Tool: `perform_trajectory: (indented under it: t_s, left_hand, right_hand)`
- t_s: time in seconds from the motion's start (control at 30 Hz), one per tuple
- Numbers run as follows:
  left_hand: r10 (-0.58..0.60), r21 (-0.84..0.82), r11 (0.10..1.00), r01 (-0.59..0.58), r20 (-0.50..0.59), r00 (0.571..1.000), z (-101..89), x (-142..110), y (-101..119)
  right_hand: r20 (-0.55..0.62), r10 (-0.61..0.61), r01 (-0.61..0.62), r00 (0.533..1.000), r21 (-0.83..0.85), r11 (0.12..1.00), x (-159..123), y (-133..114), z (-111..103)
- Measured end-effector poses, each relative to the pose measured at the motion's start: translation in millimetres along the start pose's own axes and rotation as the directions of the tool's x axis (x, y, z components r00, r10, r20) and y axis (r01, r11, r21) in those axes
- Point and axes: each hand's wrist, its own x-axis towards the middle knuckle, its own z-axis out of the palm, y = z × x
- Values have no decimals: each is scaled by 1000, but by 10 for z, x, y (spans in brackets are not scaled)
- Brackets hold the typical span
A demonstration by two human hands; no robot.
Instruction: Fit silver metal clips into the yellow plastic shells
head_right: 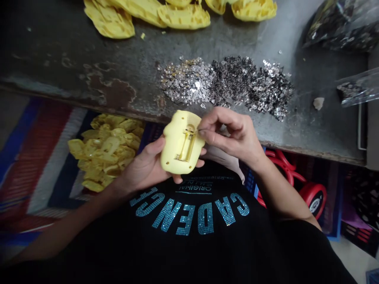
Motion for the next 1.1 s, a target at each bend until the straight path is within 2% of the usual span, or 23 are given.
perform_trajectory:
  t_s: [0.1, 0.2, 0.4, 0.6, 0.73, 0.93, 1.1]
  left_hand:
    - [-57, 3, 998, 57, 49, 997, 46, 17, 5]
    - [-86, 10, 996, 86, 75, 993, 90, 28, 6]
    - [-105, 28, 994, 103, 87, 991, 116, 45, -32]
    - [-107, 41, 994, 104, 86, 991, 142, 49, -67]
    - [-99, 19, 995, 98, 67, 993, 174, 43, -86]
    - [-99, 19, 995, 98, 84, 992, 171, 43, -113]
    - [-90, -5, 996, 90, 86, 992, 176, 46, -127]
  right_hand:
    - [108, 29, -28, 994, -11, 1000, 101, -134, -65]
    - [164, 38, -17, 986, -130, 991, 113, -190, -116]
    - [183, 23, 37, 983, -314, 949, 46, -237, -173]
    - [189, 51, 6, 981, -288, 958, 41, -297, -225]
    - [210, 29, 39, 977, -314, 949, 54, -331, -232]
    - [238, 82, 15, 968, -380, 925, 93, -392, -219]
    - [331, 17, 152, 943, -477, 866, 128, -420, -228]
